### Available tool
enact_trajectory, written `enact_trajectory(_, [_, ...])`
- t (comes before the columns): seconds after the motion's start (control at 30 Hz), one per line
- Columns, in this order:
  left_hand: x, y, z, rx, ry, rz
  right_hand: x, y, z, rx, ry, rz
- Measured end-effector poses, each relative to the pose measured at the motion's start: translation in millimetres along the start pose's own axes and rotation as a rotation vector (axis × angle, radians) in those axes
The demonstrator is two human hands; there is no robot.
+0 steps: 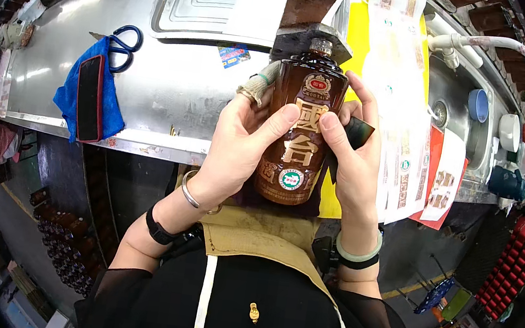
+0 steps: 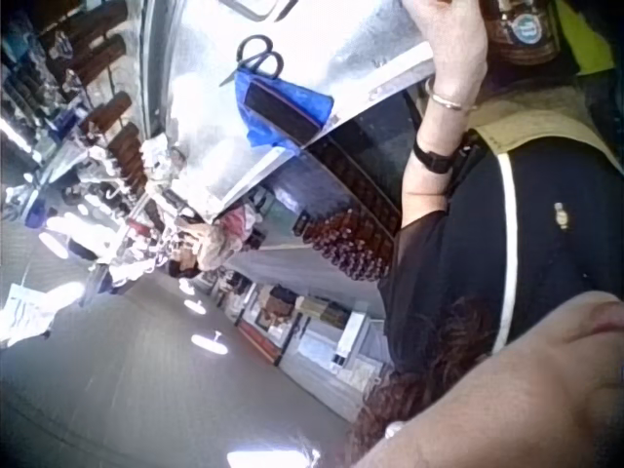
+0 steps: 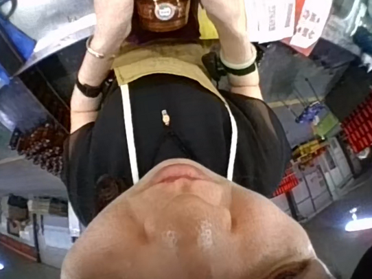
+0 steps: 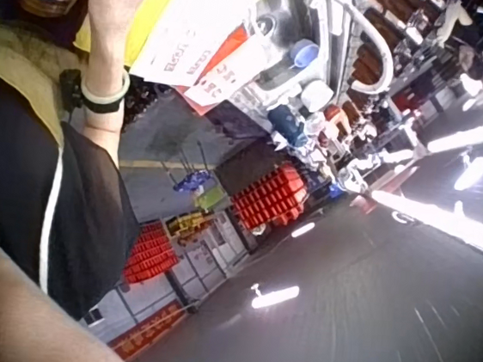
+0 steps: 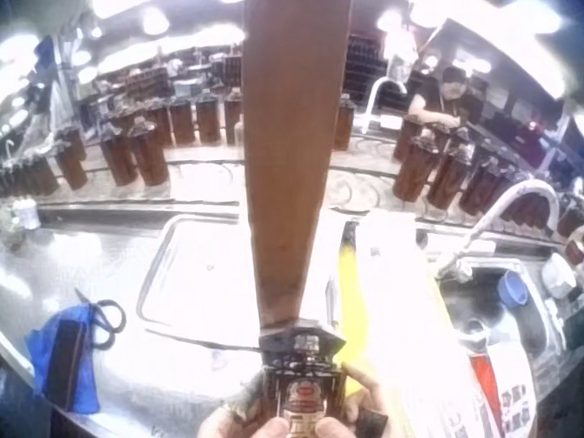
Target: The recorder is applying several stickers/labels to a brown plastic bottle on a production line.
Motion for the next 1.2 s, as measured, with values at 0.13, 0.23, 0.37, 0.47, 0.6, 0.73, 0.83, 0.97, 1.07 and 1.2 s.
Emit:
enact_trajectory(0.13, [0.1,0.4,-1.9,0.013,-0.001,0.001,0.6,-0.8,1.1,-0.036,-0.015,0.008])
enact_trajectory(0.23, [0.7,-0.4,-2.4,0.021,0.005,-0.002,-0.2,-0.2,-0.5,-0.027,-0.025,0.004])
enact_trajectory(0.37, [1.9,-0.8,-3.8,0.031,0.012,0.002,1.6,-0.1,-3.0,0.045,-0.002,0.006])
enact_trajectory(0.47, [2.1,-1.0,-3.4,0.031,0.022,0.002,1.3,0.6,-0.5,0.02,-0.005,0.014])
enact_trajectory(0.6, [1.9,-0.9,-6.8,0.064,0.011,0.002,1.1,1.5,1.5,0.049,0.011,0.029])
enact_trajectory(0.73, [1.6,-0.2,-7.0,0.059,0.015,0.009,1.8,2.1,1.9,0.017,0.01,0.019])
enact_trajectory(0.83, [1.1,-0.3,-6.5,0.062,0.016,0.004,2.1,2.3,1.5,-0.005,0.005,0.0])
enact_trajectory(0.97, [0.5,-0.8,-7.4,0.074,0.027,-0.007,3.5,0.1,-1.7,0.023,-0.006,-0.002])
enact_trajectory(1.07, [0.2,-1.7,-6.2,0.087,0.013,-0.004,3.5,0.0,-0.6,-0.015,-0.004,0.007])
enact_trajectory(1.2, [0.9,-2.0,-6.2,0.071,0.022,-0.002,3.6,1.3,-0.9,0.005,0.014,0.005])
Point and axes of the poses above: each hand's wrist, its own x-axis towards the middle knuckle, its own y-axis out of the palm, z = x × y, the point moved 10 cm from there along x, towards the middle knuckle, and after that the axes turned 8 degrees about x, right-handed, at the moved point
